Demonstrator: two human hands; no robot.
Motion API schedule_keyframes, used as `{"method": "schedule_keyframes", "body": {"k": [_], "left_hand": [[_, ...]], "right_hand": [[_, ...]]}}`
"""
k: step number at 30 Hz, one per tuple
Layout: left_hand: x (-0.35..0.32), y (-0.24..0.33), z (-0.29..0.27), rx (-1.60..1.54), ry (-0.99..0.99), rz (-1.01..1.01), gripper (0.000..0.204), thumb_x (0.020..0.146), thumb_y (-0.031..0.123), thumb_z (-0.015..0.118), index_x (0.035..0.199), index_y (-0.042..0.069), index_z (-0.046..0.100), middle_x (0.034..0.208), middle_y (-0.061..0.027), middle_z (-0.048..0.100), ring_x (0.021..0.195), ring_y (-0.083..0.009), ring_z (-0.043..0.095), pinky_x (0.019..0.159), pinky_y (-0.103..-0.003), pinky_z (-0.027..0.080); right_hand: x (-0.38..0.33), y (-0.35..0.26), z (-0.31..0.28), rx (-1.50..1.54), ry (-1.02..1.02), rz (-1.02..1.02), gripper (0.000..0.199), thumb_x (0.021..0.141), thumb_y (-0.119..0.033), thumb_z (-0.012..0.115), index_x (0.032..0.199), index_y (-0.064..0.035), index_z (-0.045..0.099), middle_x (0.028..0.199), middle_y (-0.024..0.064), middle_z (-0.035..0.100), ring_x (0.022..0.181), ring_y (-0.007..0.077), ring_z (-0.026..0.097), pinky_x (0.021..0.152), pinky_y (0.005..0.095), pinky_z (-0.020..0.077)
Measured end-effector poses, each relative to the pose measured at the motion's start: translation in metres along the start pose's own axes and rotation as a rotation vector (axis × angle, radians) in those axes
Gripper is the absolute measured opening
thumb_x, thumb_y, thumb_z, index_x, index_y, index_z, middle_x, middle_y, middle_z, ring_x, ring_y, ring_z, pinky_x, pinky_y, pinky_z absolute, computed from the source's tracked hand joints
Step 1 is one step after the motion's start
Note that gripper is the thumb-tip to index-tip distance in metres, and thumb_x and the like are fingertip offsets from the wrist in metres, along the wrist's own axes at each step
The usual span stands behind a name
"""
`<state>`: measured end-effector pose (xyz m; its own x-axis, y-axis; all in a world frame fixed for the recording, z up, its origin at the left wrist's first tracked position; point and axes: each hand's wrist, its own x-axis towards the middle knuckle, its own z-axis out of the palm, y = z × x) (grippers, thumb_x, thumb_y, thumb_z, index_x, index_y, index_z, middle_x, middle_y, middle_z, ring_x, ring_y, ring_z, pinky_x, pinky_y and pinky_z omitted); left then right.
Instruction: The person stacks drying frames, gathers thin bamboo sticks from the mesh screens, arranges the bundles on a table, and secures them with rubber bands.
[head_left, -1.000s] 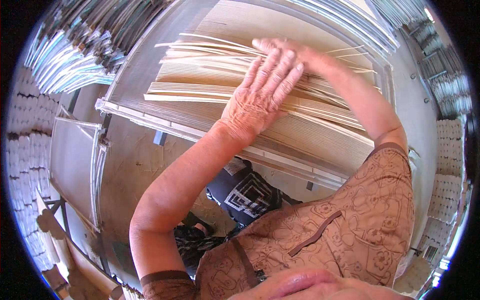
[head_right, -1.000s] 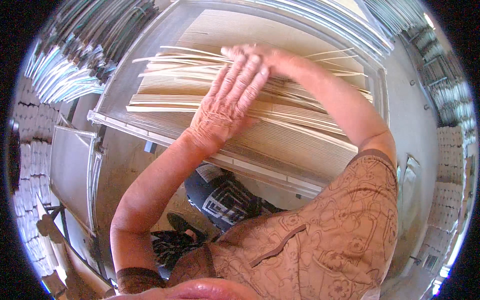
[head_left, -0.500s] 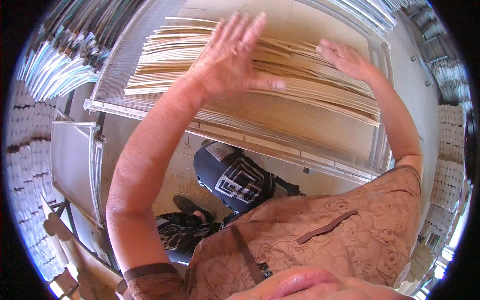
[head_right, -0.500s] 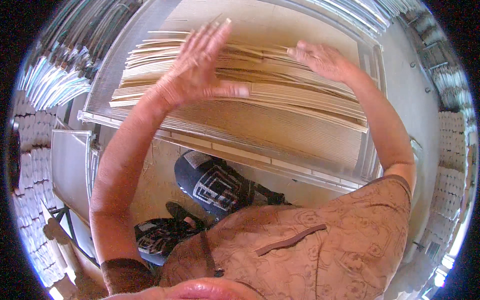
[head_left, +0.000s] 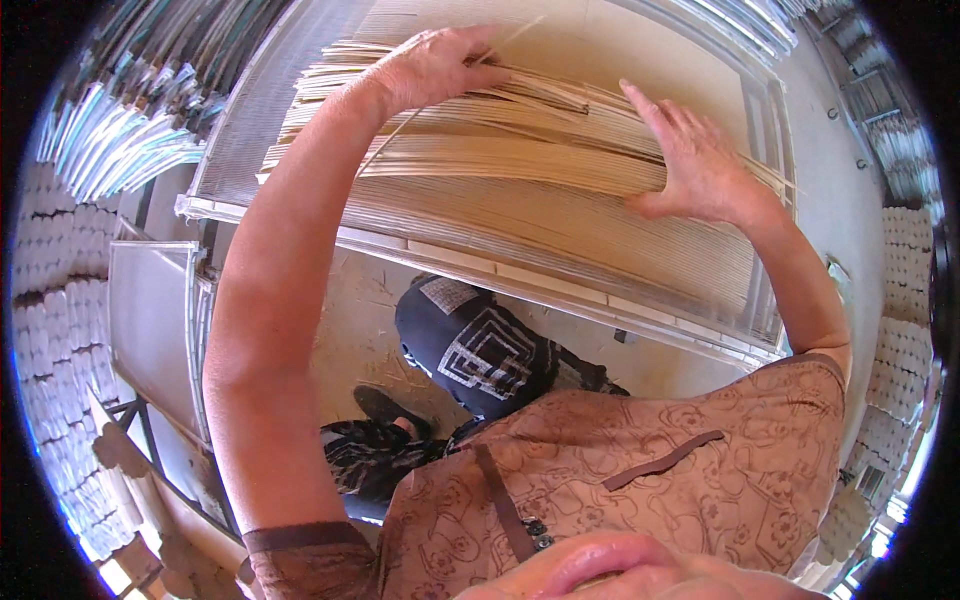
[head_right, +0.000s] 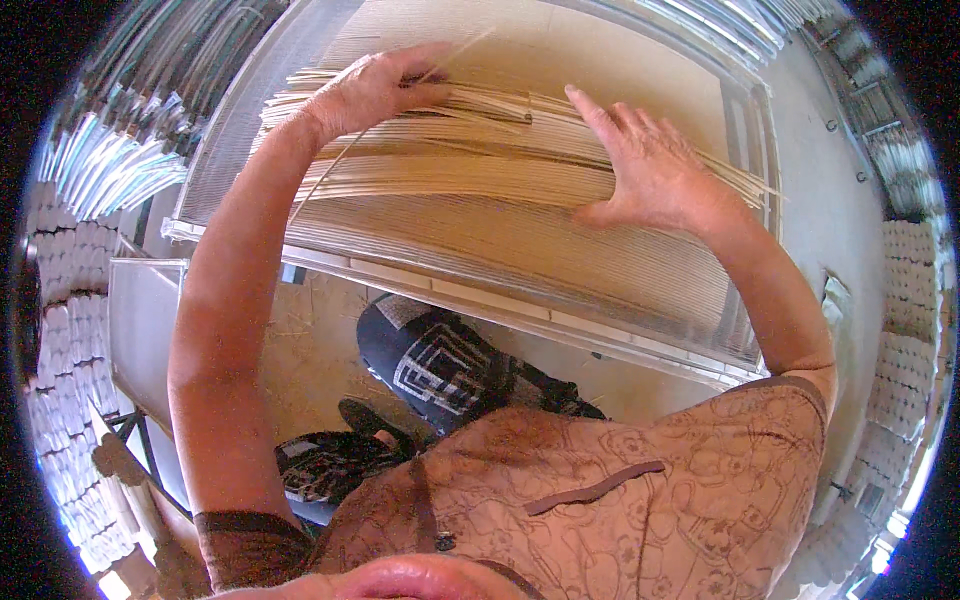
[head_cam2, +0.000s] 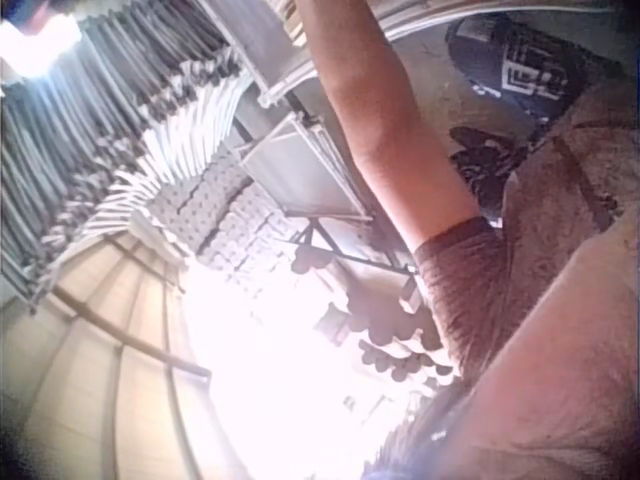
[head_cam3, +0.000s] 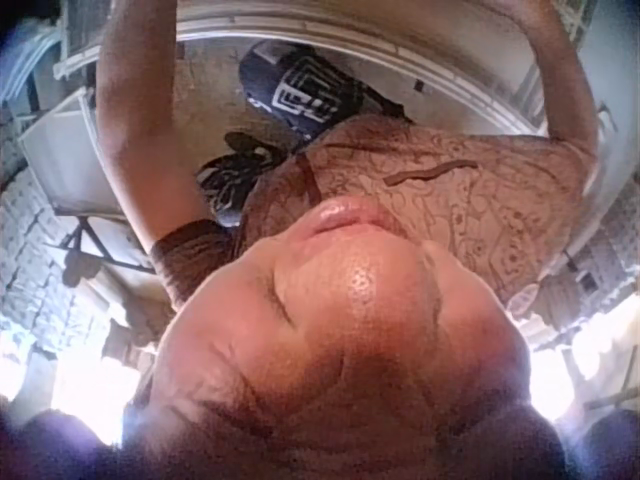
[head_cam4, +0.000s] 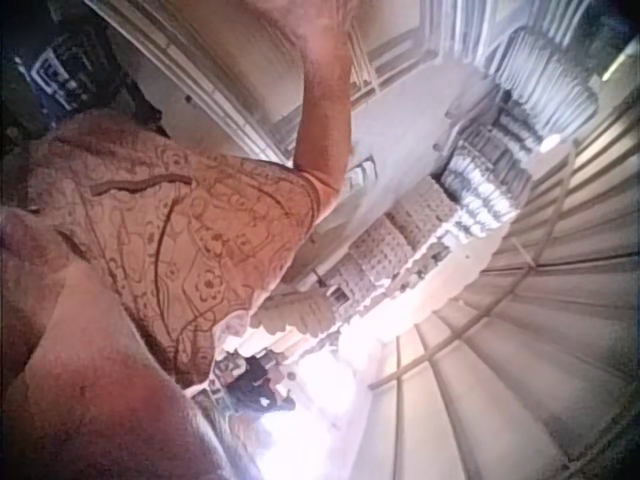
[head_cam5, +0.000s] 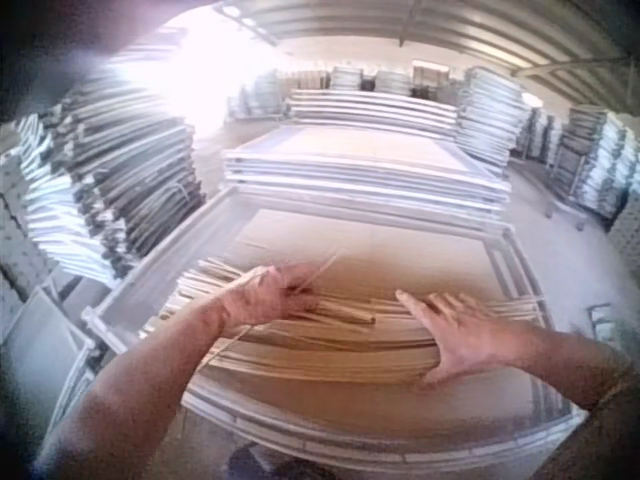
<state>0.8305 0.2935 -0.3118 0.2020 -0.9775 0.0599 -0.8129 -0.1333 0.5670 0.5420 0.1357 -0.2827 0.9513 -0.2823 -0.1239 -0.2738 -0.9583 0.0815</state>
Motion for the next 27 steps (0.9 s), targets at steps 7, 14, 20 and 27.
{"method": "schedule_keyframes", "body": {"k": [7,14,20,27], "left_hand": [[-0.04,0.004,-0.008,0.132,0.049,0.308,0.058,0.088,0.04,0.07,0.135,0.012,0.053,0.137,-0.0163,0.055,0.126,-0.0346,0.052,0.108,-0.044,0.041],[-0.072,0.016,0.016,0.377,0.328,0.27,0.048,0.081,0.021,0.077,0.122,0.006,0.056,0.147,-0.0187,0.043,0.142,-0.0381,0.032,0.117,-0.045,0.03],[-0.085,0.01,0.015,0.381,0.353,0.194,0.018,0.082,0.01,0.072,0.094,0.005,0.059,0.138,-0.0143,0.054,0.137,-0.0364,0.042,0.112,-0.042,0.038],[-0.115,0.01,-0.01,0.431,0.319,0.126,0.034,0.085,0.022,0.074,0.114,0.009,0.061,0.144,-0.013,0.048,0.141,-0.0317,0.037,0.117,-0.043,0.032]], "right_hand": [[0.007,-0.01,-0.007,-0.011,-0.034,0.021,0.116,0.067,-0.042,0.081,0.157,-0.0187,0.01,0.135,0.0287,0.047,0.125,0.0433,0.049,0.109,0.0574,0.0371],[0.01,-0.001,-0.001,-0.009,0.042,-0.042,0.115,0.067,-0.04,0.081,0.157,-0.0207,0.011,0.132,0.029,0.05,0.122,0.0441,0.051,0.106,0.0544,0.0412],[0.012,-0.002,0.001,0.025,0.035,-0.024,0.114,0.066,-0.038,0.08,0.156,-0.0217,0.012,0.129,0.0278,0.051,0.122,0.0441,0.051,0.106,0.0552,0.042],[0.008,-0.004,0.0,0.02,0.053,-0.039,0.114,0.063,-0.031,0.078,0.156,-0.0185,0.013,0.13,0.025,0.05,0.123,0.0426,0.049,0.107,0.0507,0.0407]]}}
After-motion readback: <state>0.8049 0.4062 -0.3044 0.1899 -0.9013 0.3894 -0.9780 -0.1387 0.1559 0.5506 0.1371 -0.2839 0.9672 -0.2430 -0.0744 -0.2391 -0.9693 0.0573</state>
